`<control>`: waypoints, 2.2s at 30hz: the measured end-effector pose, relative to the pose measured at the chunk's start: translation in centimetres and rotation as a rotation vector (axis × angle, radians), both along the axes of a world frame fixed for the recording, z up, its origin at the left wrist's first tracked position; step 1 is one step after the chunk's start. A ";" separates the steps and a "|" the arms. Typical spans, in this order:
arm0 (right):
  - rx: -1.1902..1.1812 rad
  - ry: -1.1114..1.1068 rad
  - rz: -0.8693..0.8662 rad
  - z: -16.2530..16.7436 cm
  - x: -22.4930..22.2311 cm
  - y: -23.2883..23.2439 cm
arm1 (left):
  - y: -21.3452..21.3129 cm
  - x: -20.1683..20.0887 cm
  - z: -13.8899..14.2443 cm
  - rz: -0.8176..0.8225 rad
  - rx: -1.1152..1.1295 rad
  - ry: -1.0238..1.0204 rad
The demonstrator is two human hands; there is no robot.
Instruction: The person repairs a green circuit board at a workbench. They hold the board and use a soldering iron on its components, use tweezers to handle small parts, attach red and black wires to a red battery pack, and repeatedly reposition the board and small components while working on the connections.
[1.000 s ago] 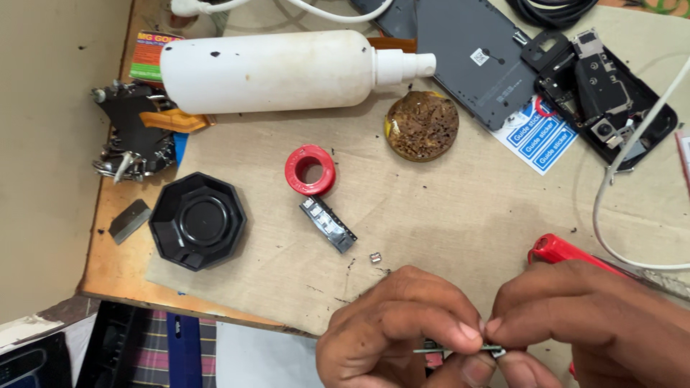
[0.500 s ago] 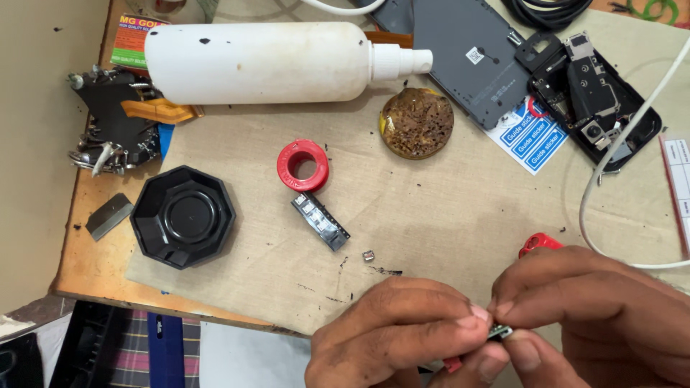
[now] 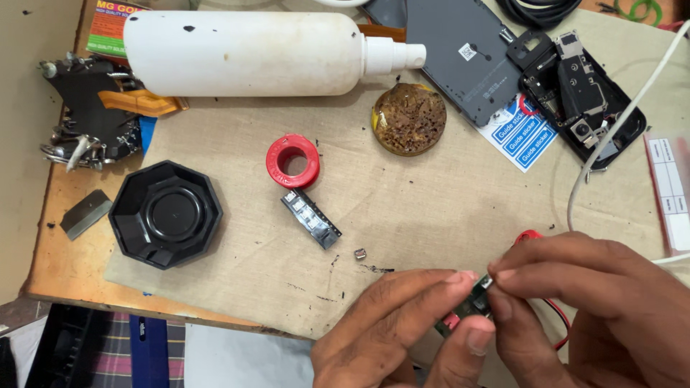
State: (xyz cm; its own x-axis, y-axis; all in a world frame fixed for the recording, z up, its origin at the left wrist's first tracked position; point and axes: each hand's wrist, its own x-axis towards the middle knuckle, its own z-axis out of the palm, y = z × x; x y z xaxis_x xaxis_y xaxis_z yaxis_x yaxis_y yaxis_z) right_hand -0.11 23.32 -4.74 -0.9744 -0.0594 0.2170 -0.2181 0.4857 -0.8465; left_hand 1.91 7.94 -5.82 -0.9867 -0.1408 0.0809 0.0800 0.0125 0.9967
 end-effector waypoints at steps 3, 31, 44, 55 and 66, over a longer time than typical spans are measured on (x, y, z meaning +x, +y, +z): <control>0.073 -0.031 -0.005 0.3 -0.1 -0.2 | 0.2 -0.1 -0.4 0.026 -0.043 0.073; 0.011 -0.306 0.163 -0.7 -1.1 3.3 | 0.8 0.7 -2.1 0.027 -0.120 0.144; -0.092 -0.332 0.100 -0.3 -1.1 2.6 | 0.9 1.0 -2.6 0.002 -0.131 0.169; 0.078 -0.193 0.050 0.1 -1.0 1.2 | 1.2 1.3 -2.2 -0.038 -0.174 0.122; 0.063 -0.097 0.128 -0.7 -1.1 1.8 | 0.1 1.1 -2.4 -0.115 -0.247 0.194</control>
State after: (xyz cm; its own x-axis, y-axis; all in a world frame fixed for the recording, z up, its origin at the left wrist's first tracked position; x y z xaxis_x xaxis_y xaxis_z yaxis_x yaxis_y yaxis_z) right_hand -1.16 25.14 -5.41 -0.9741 -0.1947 0.1147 -0.2006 0.5118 -0.8354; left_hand 3.00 8.07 -8.18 -0.9578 0.0175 0.2868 0.2830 0.2314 0.9308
